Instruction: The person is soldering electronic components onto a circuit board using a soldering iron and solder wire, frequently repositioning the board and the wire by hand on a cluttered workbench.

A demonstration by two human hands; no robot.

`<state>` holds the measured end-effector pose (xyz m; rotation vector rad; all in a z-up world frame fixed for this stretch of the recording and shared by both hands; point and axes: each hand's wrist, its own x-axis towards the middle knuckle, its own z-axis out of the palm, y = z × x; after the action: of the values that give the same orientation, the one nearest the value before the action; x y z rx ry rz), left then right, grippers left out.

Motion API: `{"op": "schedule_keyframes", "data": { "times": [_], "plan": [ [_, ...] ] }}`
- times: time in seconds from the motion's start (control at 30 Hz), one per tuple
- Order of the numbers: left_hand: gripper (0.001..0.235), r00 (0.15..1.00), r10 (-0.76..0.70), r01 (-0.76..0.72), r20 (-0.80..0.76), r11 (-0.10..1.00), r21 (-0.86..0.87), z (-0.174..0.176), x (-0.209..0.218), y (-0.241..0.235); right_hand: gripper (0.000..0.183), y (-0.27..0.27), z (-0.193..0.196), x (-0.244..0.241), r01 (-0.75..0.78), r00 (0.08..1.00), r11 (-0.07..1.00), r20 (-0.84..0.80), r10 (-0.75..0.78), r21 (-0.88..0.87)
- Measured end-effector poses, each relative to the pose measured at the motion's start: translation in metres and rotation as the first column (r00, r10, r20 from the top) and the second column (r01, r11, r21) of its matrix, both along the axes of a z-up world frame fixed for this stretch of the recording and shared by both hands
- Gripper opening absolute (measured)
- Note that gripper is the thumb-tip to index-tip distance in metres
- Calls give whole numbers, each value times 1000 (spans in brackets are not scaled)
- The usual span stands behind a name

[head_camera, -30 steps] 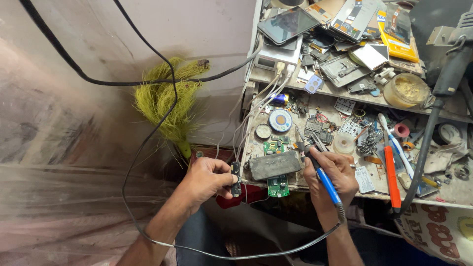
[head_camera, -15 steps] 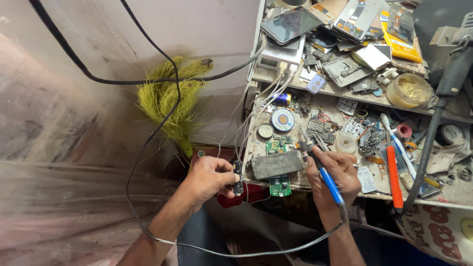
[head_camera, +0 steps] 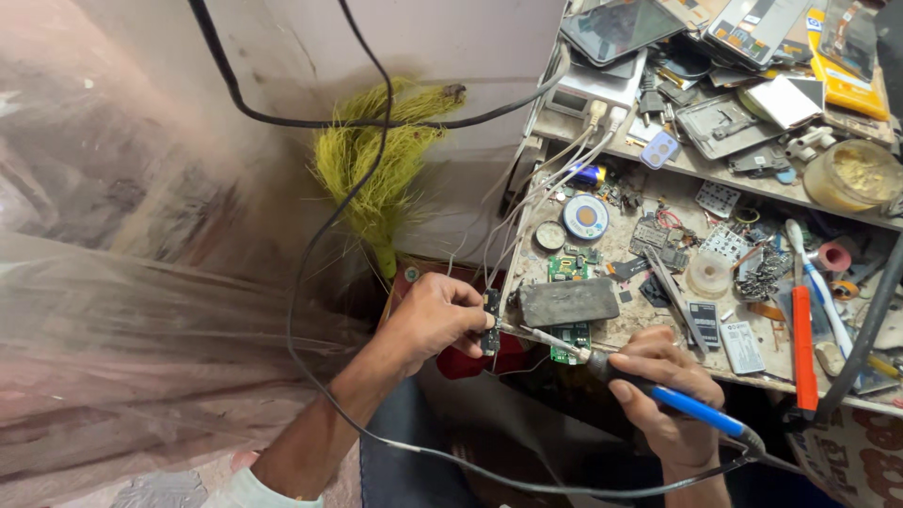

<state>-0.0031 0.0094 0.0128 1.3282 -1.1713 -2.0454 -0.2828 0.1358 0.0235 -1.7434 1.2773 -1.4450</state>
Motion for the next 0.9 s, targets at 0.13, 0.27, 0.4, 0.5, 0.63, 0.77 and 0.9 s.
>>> {"op": "schedule_keyframes", "data": {
  "times": [0.13, 0.27, 0.4, 0.5, 0.63, 0.77, 0.9],
  "plan": [
    [9, 1000, 6, -6, -11, 1000, -9, -1, -1, 0, 31, -4, 1, 9, -22, 993, 1000, -116, 20, -21],
    [8, 1000, 17, -17, -18, 1000, -20, 0, 0, 1, 34, -6, 4, 15, -6, 976, 1000, -216, -1, -28],
    [8, 1000, 17, -17, -21, 1000, -8, 4, 1, 0, 36, -5, 4, 20, 13, 973, 1000, -230, -16, -16],
    [8, 1000, 15, -15, -23, 1000, -1, 6, 1, 0, 36, -6, 3, 21, 20, 969, 1000, -246, -24, -21],
    [8, 1000, 14, -14, -26, 1000, -2, 8, 0, 0, 36, -7, 3, 21, 10, 965, 1000, -263, -15, -18],
    [8, 1000, 17, -17, -20, 1000, -15, 8, 0, 1, 36, -6, 3, 21, 25, 959, 1000, -281, -28, -16],
    [9, 1000, 29, -29, -9, 999, -20, 9, 0, 2, 37, -7, 3, 21, 14, 954, 999, -298, -25, -39]
  ]
}}
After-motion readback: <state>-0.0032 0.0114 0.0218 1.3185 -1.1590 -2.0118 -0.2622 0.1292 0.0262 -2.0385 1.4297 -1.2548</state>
